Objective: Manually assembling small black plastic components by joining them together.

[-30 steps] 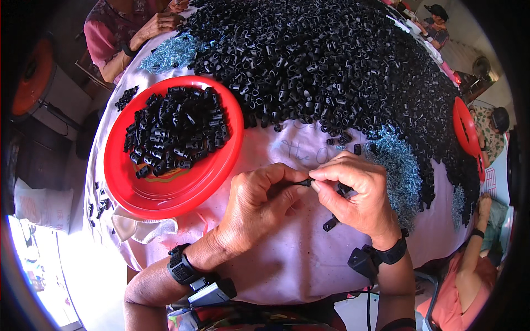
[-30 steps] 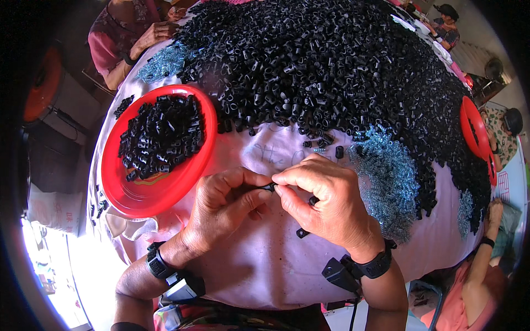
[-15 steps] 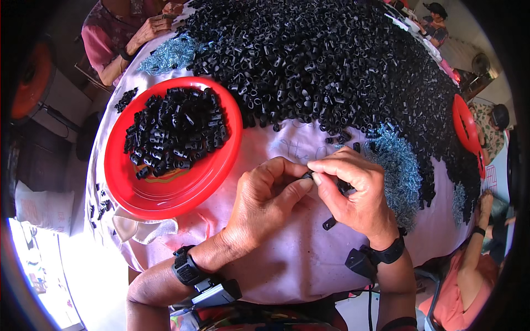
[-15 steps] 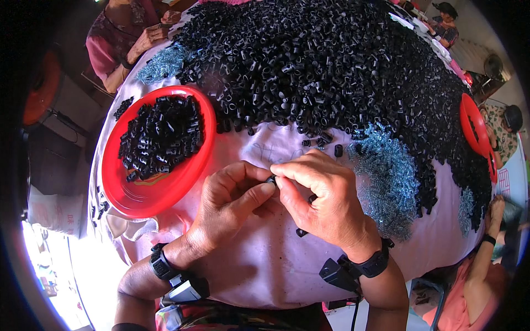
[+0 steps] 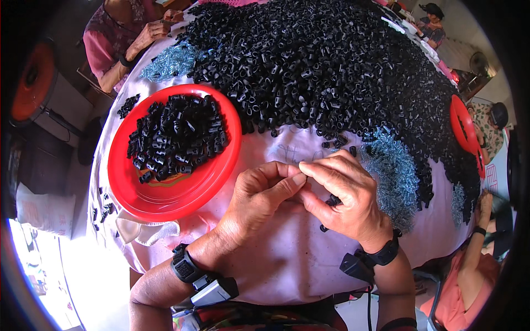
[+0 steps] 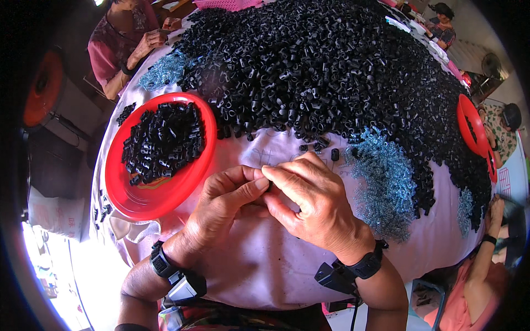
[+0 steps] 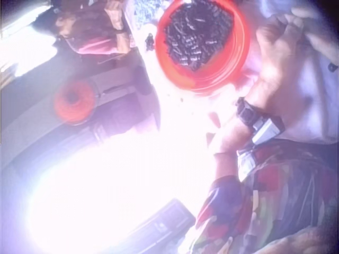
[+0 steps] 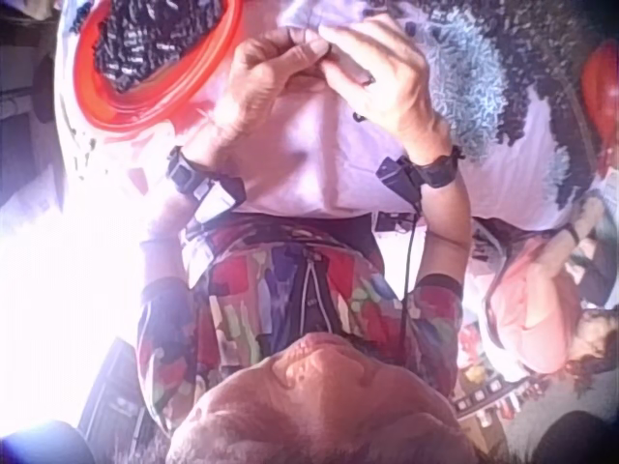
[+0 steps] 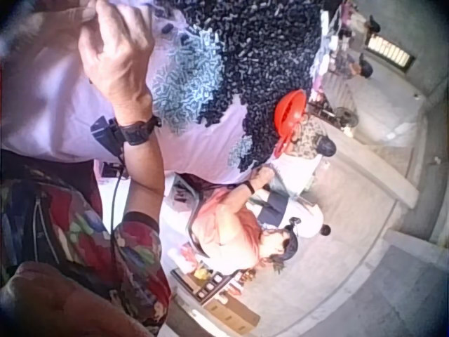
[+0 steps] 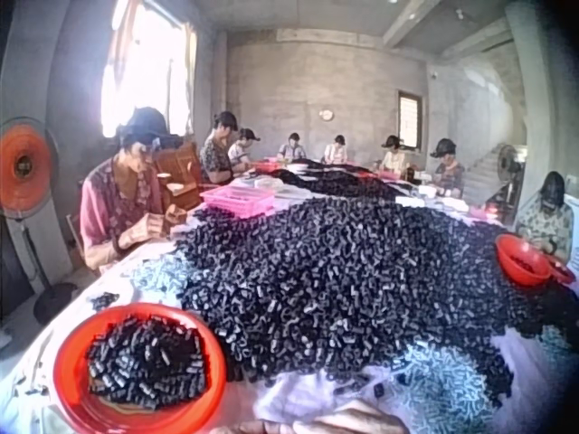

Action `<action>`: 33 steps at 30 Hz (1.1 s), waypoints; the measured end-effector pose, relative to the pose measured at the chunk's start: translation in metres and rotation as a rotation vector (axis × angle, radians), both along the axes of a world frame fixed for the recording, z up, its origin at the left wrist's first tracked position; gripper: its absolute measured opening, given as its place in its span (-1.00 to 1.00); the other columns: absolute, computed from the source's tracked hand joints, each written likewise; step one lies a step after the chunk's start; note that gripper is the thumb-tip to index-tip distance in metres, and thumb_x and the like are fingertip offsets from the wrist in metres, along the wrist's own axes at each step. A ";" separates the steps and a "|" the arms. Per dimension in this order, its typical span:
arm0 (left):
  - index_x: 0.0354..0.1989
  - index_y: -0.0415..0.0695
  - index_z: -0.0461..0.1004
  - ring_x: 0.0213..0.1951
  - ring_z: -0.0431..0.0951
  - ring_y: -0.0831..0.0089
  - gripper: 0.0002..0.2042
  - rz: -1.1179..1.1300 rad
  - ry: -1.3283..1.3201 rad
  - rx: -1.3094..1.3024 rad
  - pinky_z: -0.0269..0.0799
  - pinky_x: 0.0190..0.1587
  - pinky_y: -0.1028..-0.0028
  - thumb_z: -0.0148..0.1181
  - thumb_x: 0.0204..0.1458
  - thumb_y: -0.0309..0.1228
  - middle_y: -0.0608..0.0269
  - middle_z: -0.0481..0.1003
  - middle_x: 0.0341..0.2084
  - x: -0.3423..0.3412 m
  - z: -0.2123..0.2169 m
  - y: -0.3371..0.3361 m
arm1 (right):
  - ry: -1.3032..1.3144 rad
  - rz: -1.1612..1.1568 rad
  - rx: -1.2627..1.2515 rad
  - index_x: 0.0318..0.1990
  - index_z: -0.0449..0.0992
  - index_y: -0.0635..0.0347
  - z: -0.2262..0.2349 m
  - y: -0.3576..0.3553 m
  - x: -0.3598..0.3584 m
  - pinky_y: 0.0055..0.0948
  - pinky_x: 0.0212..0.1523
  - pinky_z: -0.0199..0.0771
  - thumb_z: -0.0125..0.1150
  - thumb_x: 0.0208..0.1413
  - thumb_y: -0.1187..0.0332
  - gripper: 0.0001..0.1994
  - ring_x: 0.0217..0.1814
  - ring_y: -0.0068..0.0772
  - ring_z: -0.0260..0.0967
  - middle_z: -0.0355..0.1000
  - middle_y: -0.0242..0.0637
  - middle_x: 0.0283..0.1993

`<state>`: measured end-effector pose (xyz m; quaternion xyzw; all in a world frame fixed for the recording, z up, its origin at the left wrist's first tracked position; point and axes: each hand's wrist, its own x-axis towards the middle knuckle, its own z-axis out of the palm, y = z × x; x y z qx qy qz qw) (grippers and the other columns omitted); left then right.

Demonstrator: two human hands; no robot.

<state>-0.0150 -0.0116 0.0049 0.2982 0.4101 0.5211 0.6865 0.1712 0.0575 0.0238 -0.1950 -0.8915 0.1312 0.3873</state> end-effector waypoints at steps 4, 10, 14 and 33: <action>-0.06 -0.20 0.56 -0.14 0.65 0.48 -0.81 -0.016 -0.010 -0.018 0.62 0.00 0.41 0.17 0.34 -0.33 0.23 0.63 -0.21 0.000 0.004 -0.001 | -0.031 -0.031 -0.070 0.04 0.60 0.32 0.004 -0.004 0.001 -0.25 -0.17 0.55 0.55 -0.19 0.53 -0.48 -0.21 -0.18 0.49 0.56 -0.20 -0.17; -0.04 -0.23 0.56 -0.14 0.62 0.52 -0.78 -0.067 -0.129 -0.044 0.55 0.01 0.46 0.18 0.35 -0.32 0.22 0.64 -0.18 0.000 0.008 -0.003 | -0.006 0.018 -0.091 0.04 0.62 0.28 -0.001 -0.001 -0.002 -0.24 -0.08 0.56 0.61 -0.27 0.48 -0.43 -0.10 -0.16 0.50 0.56 -0.19 -0.06; -0.05 -0.22 0.57 -0.15 0.62 0.55 -0.78 -0.054 -0.186 -0.063 0.55 -0.02 0.49 0.18 0.34 -0.31 0.24 0.64 -0.19 0.001 0.009 -0.004 | 0.017 0.012 -0.097 0.02 0.64 0.27 -0.002 -0.001 -0.002 -0.24 -0.07 0.57 0.61 -0.26 0.47 -0.45 -0.08 -0.15 0.51 0.56 -0.19 -0.04; 0.13 -0.40 0.49 -0.09 0.66 0.40 -0.56 -0.215 -0.044 -0.025 0.60 -0.02 0.44 -0.06 0.45 -0.19 0.00 0.62 -0.04 0.004 0.010 -0.013 | -0.040 0.088 -0.115 -0.05 0.58 0.30 -0.001 0.004 0.004 -0.26 -0.22 0.57 0.52 -0.22 0.53 -0.54 -0.29 -0.19 0.50 0.57 -0.19 -0.21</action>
